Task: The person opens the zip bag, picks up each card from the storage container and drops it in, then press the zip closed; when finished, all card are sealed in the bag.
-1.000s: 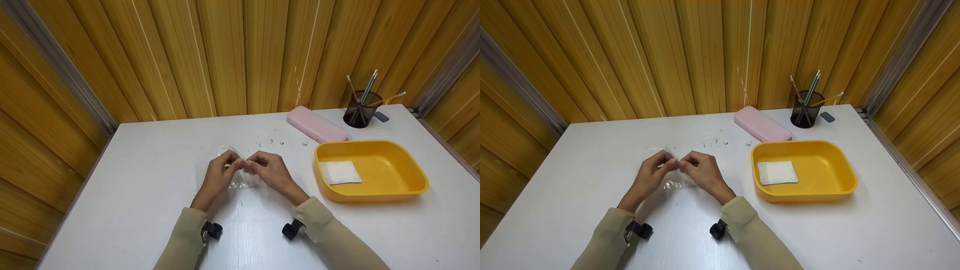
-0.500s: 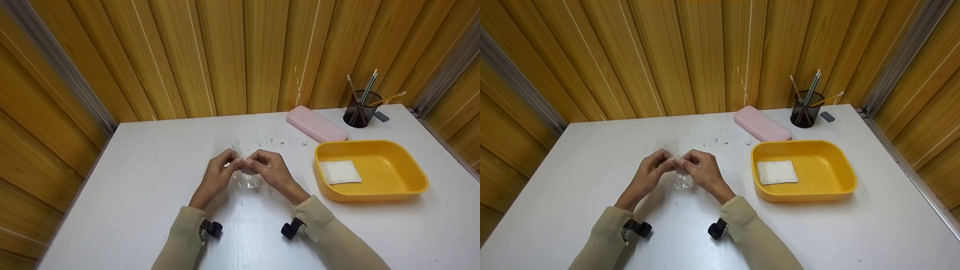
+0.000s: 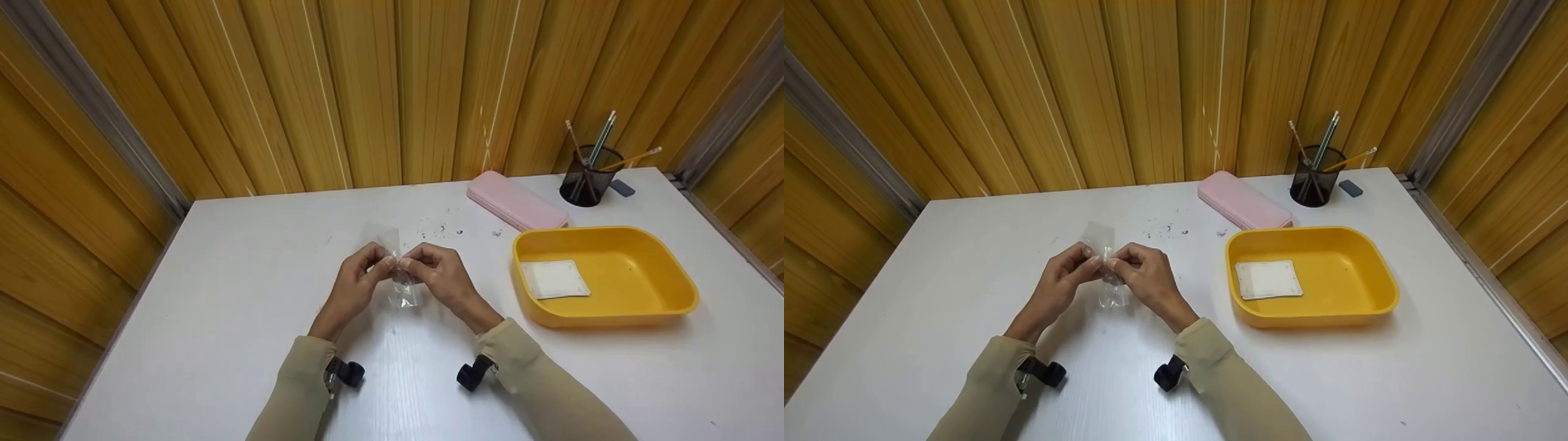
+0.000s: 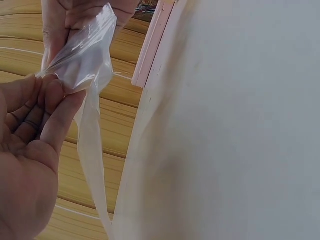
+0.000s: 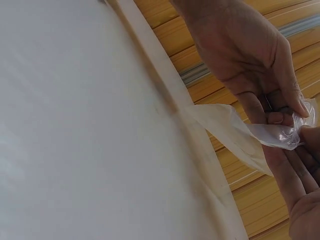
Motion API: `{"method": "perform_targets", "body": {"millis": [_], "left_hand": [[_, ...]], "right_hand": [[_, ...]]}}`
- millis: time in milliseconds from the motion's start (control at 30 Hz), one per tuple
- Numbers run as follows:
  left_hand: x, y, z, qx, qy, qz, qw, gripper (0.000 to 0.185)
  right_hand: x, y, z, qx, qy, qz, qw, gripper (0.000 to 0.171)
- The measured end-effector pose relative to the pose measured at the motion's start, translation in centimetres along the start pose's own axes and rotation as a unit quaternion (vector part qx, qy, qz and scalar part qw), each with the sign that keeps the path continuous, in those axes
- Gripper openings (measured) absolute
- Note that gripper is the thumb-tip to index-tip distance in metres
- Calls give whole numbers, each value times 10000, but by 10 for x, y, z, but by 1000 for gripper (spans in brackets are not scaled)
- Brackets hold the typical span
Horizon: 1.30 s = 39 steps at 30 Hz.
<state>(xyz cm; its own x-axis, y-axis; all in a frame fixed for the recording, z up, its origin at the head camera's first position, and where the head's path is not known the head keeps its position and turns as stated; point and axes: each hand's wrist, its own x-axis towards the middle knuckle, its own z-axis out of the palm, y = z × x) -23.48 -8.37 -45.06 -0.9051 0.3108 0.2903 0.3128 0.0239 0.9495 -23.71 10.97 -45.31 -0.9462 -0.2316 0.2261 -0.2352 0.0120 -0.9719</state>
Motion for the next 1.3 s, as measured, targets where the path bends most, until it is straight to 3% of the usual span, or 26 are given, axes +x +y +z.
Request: {"method": "perform_targets", "body": {"millis": [233, 467, 667, 833, 1033, 1300], "left_hand": [[0, -1, 1, -240, 42, -4, 9997, 14], [0, 2, 3, -549, 73, 116, 9984, 13], [0, 2, 4, 58, 331, 38, 9994, 14], [1, 7, 7, 793, 675, 82, 9945, 16], [1, 10, 9, 820, 906, 243, 9922, 13], [0, 9, 14, 1135, 1301, 133, 9849, 18]], "right_hand": [[0, 0, -1, 226, 18, 59, 9997, 13], [4, -1, -8, 401, 389, 142, 9983, 11], [4, -1, -9, -103, 289, 39, 9995, 14], [3, -4, -9, -685, 293, -438, 9963, 10], [3, -7, -8, -1456, 209, -821, 9857, 7], [2, -7, -7, -1821, 282, -1086, 9769, 4]]}}
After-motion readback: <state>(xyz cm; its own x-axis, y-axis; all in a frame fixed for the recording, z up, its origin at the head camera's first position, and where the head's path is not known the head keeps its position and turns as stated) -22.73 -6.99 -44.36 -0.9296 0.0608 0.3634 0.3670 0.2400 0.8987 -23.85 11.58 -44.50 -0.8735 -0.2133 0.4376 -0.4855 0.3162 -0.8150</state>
